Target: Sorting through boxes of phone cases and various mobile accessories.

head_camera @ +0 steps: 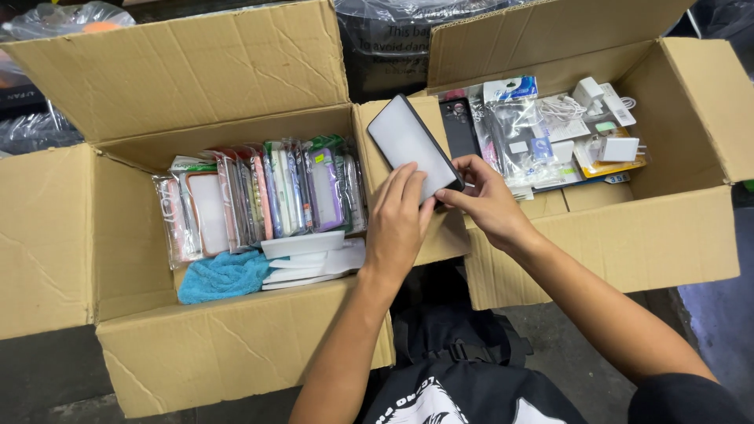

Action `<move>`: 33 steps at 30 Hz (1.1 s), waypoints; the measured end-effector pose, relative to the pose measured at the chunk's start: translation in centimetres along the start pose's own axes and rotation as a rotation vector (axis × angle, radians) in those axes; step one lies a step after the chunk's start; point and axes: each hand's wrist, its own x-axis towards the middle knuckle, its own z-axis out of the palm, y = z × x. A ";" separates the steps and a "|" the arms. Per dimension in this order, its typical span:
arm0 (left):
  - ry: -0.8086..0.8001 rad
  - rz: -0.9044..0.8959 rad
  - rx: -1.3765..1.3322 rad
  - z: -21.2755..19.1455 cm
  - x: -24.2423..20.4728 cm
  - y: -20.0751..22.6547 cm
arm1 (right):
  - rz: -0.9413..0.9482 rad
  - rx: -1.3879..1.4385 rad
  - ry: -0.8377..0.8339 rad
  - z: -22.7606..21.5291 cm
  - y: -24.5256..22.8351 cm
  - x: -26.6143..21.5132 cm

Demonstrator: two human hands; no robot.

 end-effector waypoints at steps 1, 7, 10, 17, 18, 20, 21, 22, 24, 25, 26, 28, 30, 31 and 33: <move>0.001 -0.001 -0.001 0.1 0.1 -0.2 | 0.001 -0.001 -0.001 0.0 -0.1 0.0; 0.117 -0.096 -0.229 -0.4 0.3 -0.5 | -0.017 -0.012 -0.008 0.6 -0.9 0.1; 0.143 -0.212 -0.327 -1.2 0.6 -0.6 | -0.013 -0.031 -0.015 0.7 -1.2 0.0; 0.220 -0.472 -0.412 -6.9 2.2 -3.1 | 0.022 -0.134 -0.005 -0.3 -2.1 0.2; 0.250 -0.451 -0.347 -8.2 2.2 -3.6 | 0.032 -0.132 0.009 -0.5 -2.0 0.3; 0.272 -0.376 -0.173 -10.9 1.9 -3.8 | 0.053 -0.158 0.022 -0.5 -3.0 -0.1; 0.291 -0.297 -0.003 -12.3 1.8 -3.9 | 0.073 -0.184 0.037 -0.5 -3.5 -0.2; 0.290 -0.295 -0.001 -13.2 1.5 -3.8 | 0.072 -0.183 0.037 -0.8 -3.2 -0.2; 0.261 -0.147 0.166 -15.1 0.9 -3.7 | 0.079 -0.154 0.049 -1.5 -2.6 -0.3; 0.259 -0.147 0.166 -15.4 1.0 -3.6 | 0.080 -0.153 0.050 -1.6 -2.7 -0.4; 0.179 -0.195 0.170 -15.8 0.8 -3.6 | 0.070 -0.166 0.036 -1.6 -2.6 -0.5; 0.099 -0.242 0.174 -16.0 0.3 -3.9 | 0.060 -0.179 0.021 -1.7 -2.4 -0.6; -0.081 -0.273 0.171 -15.5 -0.1 -4.8 | 0.056 -0.162 0.027 -1.8 -2.1 -0.6; -0.080 -0.272 0.173 -14.6 -0.5 -5.6 | 0.054 -0.161 0.026 -1.8 -2.1 -0.6; -0.186 -0.226 0.106 -12.8 -1.4 -7.3 | 0.060 -0.152 0.012 -1.7 -2.1 -0.6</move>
